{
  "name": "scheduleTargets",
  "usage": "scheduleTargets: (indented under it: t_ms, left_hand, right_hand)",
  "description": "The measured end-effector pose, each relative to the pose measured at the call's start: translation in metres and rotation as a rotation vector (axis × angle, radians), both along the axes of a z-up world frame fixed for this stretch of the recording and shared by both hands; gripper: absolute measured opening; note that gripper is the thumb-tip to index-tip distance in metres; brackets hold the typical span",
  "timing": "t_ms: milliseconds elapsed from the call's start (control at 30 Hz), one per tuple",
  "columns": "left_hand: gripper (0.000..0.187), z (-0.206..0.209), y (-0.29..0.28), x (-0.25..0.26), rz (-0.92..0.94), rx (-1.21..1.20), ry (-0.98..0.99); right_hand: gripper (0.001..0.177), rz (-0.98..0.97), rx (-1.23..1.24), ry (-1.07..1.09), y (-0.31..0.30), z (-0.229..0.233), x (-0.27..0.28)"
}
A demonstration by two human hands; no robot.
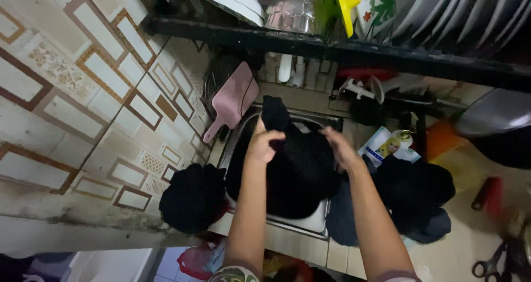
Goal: Hand-washing various pieces of clothing in a bathroom sink.
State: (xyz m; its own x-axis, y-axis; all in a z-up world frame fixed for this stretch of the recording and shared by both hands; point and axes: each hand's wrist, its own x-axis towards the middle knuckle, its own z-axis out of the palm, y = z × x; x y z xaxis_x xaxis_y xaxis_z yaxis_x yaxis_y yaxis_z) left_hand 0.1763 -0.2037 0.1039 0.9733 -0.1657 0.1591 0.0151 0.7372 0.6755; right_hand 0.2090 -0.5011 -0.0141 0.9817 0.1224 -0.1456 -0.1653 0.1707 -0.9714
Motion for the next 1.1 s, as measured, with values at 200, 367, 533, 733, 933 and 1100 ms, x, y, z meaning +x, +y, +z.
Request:
scheduleTargets:
  t_ms: [200, 367, 533, 733, 933, 1100]
  left_hand:
    - [0.047, 0.021, 0.044, -0.004, 0.337, 0.475, 0.167]
    - [0.040, 0.045, 0.058, -0.013, 0.592, 1.142, 0.028]
    - [0.037, 0.050, 0.000, -0.042, 1.352, 1.498, -0.300]
    - [0.026, -0.129, -0.076, 0.005, 0.218, 0.868, -0.214]
    - [0.030, -0.176, -0.060, 0.048, 0.266, 1.551, -0.085]
    - [0.047, -0.097, -0.023, 0.033, 0.274, 0.989, 0.206]
  right_hand:
    - [0.061, -0.119, -0.847, -0.083, 0.010, 0.079, -0.008]
    - [0.049, -0.198, -0.525, -0.390, 0.002, 0.097, 0.002]
    - [0.030, -0.107, -0.149, -0.337, 0.029, 0.125, 0.000]
    - [0.035, -0.011, -0.547, -0.601, 0.085, 0.150, -0.023]
    - [0.031, 0.286, -0.289, -0.532, 0.068, 0.174, -0.034]
    - [0.038, 0.060, -0.571, 0.052, 0.024, 0.176, -0.025]
